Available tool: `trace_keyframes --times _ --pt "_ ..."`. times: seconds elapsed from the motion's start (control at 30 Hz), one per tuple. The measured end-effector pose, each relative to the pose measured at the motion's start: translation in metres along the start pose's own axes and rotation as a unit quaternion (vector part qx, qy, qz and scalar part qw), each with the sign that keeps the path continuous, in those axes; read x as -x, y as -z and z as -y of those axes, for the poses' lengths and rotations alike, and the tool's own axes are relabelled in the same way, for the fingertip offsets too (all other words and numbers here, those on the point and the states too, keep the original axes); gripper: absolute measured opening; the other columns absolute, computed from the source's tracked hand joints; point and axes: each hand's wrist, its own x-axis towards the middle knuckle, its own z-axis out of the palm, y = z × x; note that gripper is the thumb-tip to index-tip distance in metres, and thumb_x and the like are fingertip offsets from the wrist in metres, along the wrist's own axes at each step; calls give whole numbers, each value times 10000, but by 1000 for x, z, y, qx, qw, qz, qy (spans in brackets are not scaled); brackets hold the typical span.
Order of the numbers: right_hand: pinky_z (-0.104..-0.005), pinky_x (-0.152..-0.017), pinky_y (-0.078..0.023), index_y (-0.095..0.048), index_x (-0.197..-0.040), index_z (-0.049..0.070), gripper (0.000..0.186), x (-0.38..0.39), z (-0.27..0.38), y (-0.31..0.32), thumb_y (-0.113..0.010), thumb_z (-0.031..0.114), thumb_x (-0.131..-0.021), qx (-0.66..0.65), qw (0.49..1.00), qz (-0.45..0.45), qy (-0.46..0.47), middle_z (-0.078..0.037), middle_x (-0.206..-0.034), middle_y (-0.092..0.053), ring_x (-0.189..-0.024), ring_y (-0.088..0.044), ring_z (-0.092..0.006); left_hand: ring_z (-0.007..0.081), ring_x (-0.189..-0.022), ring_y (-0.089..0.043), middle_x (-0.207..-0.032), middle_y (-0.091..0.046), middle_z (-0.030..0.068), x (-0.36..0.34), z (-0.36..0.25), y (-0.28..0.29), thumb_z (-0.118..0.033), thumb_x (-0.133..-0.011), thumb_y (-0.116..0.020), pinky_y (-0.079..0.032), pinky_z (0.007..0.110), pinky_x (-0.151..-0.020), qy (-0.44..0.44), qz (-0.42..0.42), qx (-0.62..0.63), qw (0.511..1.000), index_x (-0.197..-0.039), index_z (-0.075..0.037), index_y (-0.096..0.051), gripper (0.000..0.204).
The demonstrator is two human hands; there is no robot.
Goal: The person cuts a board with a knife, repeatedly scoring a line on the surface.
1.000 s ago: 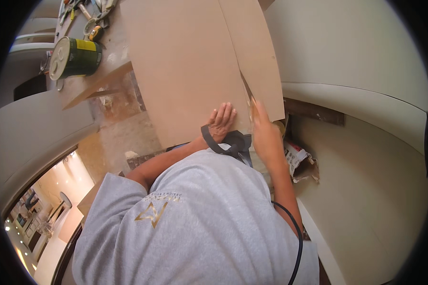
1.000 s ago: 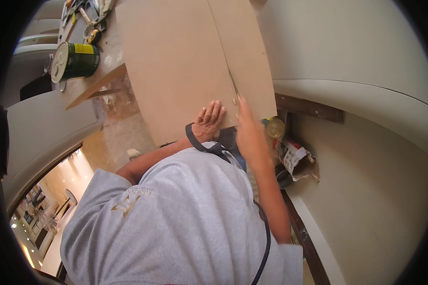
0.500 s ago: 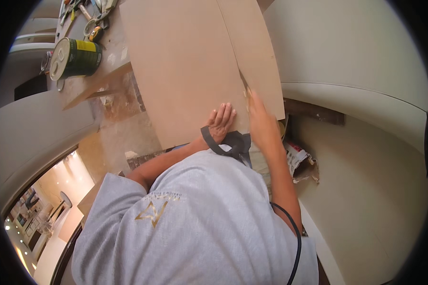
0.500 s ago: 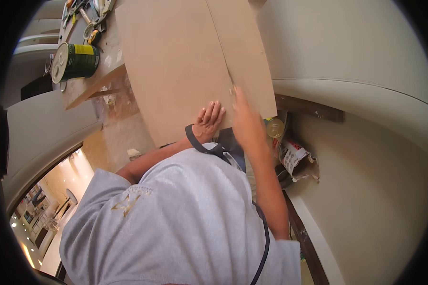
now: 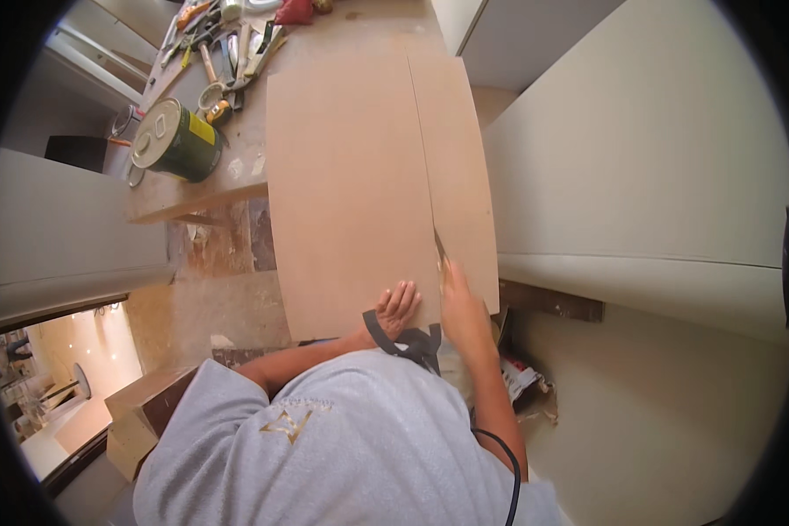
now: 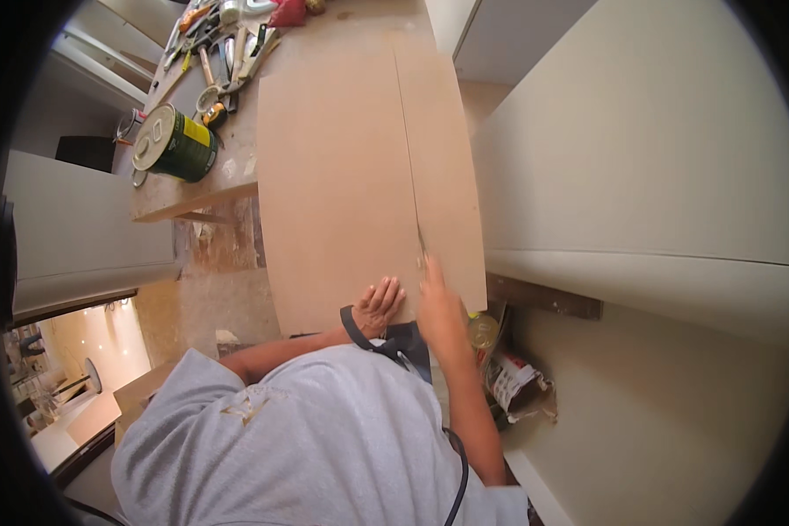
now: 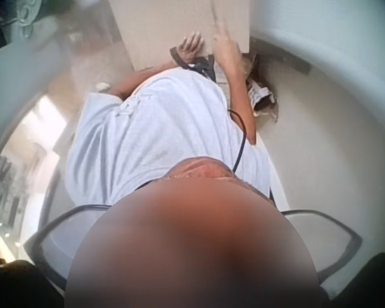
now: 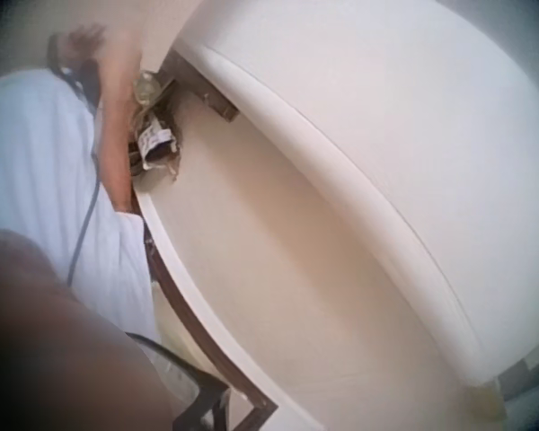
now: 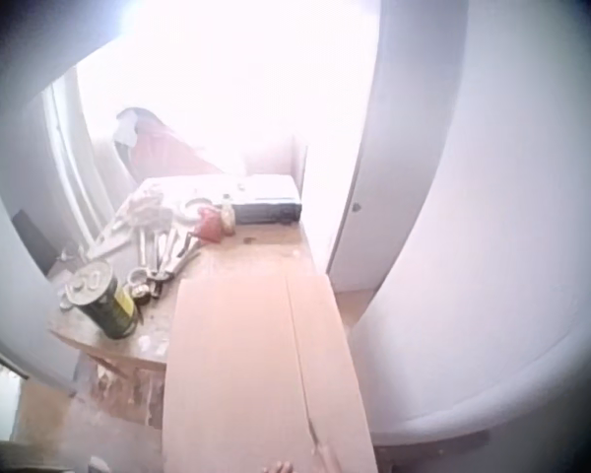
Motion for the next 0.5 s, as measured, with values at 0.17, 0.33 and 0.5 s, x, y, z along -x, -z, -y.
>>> trace_keyframes --times 0.17,0.33,0.5 --pt "-652 -840 -528 -366 -1623 169 563 99 -7 32 -480 148 -1073 10 999 24 -37 -356 -1084 -709 -978 -698 -550 339 -1567 -396 -1642 -469 197 -4 3 5 -282 -970 -436 -147 546 -1323 19 -34 15 999 -1577 -27 -476 659" --pt "-645 -829 -542 -415 -1583 154 501 -56 -26 -34 -482 206 -1089 20 997 -70 32 -342 -1044 -721 -967 -714 -540 296 -1536 -457 -1605 -537 127 -14 -4 8 -257 -1005 -476 -222 520 -1332 14 -28 -4 999 -1543 -84 -520 567" --pt "-662 -859 -524 -378 -1586 171 503 -66 -2 -25 -474 211 -1094 41 998 -10 40 -361 -1074 -716 -1007 -700 -555 296 -1521 -480 -1600 -542 129 -3 6 3 -243 -1024 -470 -223 529 -1326 40 -60 -10 997 -1528 -87 -527 531"
